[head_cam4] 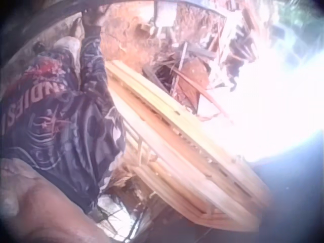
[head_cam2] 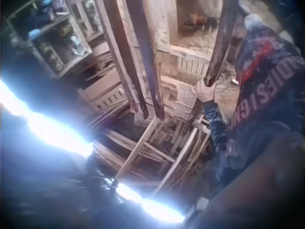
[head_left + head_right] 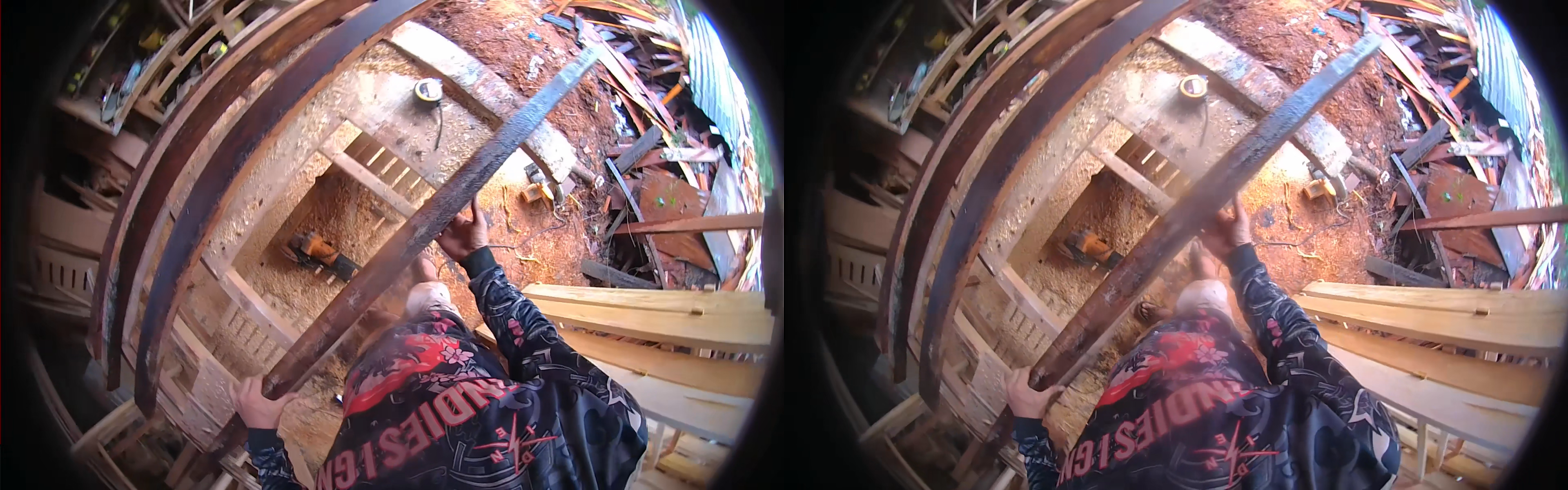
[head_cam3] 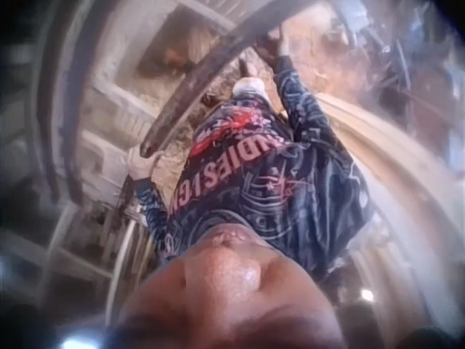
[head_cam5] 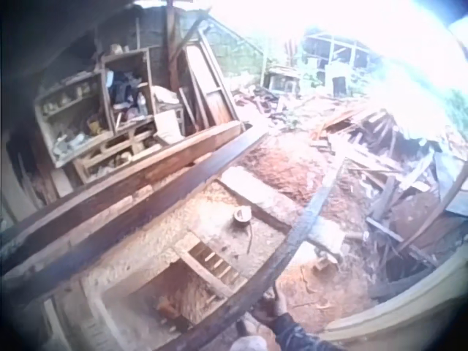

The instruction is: The person measures wood planks using a tape measure, marks a cutting point with a pencil, and cuts through the wood using a circular saw while handling the planks by hand.

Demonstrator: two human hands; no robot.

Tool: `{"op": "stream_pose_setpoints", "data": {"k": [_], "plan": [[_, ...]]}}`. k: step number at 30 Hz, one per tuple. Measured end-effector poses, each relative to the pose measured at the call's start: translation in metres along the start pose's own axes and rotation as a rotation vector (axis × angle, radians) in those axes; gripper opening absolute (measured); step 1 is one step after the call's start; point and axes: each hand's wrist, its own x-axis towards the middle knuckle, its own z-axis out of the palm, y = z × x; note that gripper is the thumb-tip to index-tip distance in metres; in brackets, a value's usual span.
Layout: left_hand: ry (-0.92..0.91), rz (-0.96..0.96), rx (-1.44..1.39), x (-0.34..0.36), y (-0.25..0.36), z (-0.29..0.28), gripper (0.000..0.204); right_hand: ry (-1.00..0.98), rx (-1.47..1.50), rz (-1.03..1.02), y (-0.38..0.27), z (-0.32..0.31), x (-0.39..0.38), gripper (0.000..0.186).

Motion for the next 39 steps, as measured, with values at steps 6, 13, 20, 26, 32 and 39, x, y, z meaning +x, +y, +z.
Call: {"op": "stream_pose_setpoints", "data": {"k": [6, 13, 20, 26, 32, 39], "plan": [[-0.168, -0.028, -0.204, 0.035, -0.032, -0.004, 0.064, 0.174, -0.079, -0.094, -0.006, 0.003, 0.016, 0.068], [-0.598, -0.124, -0.493, 0.084, -0.086, 0.056, 0.059, 0.543, -0.504, -0.283, -0.003, 0.031, 0.0, 0.042], [-0.888, -0.177, -0.452, 0.113, -0.048, 0.054, 0.06, 0.645, -0.726, -0.306, -0.034, 0.033, -0.022, 0.052], [-0.912, -0.188, -0.467, 0.099, -0.094, 0.089, 0.059, 0.383, -1.106, -0.084, -0.06, 0.04, -0.049, 0.06], [-0.92, -0.229, -0.434, 0.085, -0.053, 0.061, 0.056, 0.798, -1.548, 0.104, -0.07, -0.213, -0.115, 0.057], [0.301, -0.618, -0.586, 0.038, -0.082, 0.039, 0.048, 0.82, -1.321, 0.529, 0.067, -0.297, -0.181, 0.042]]}}
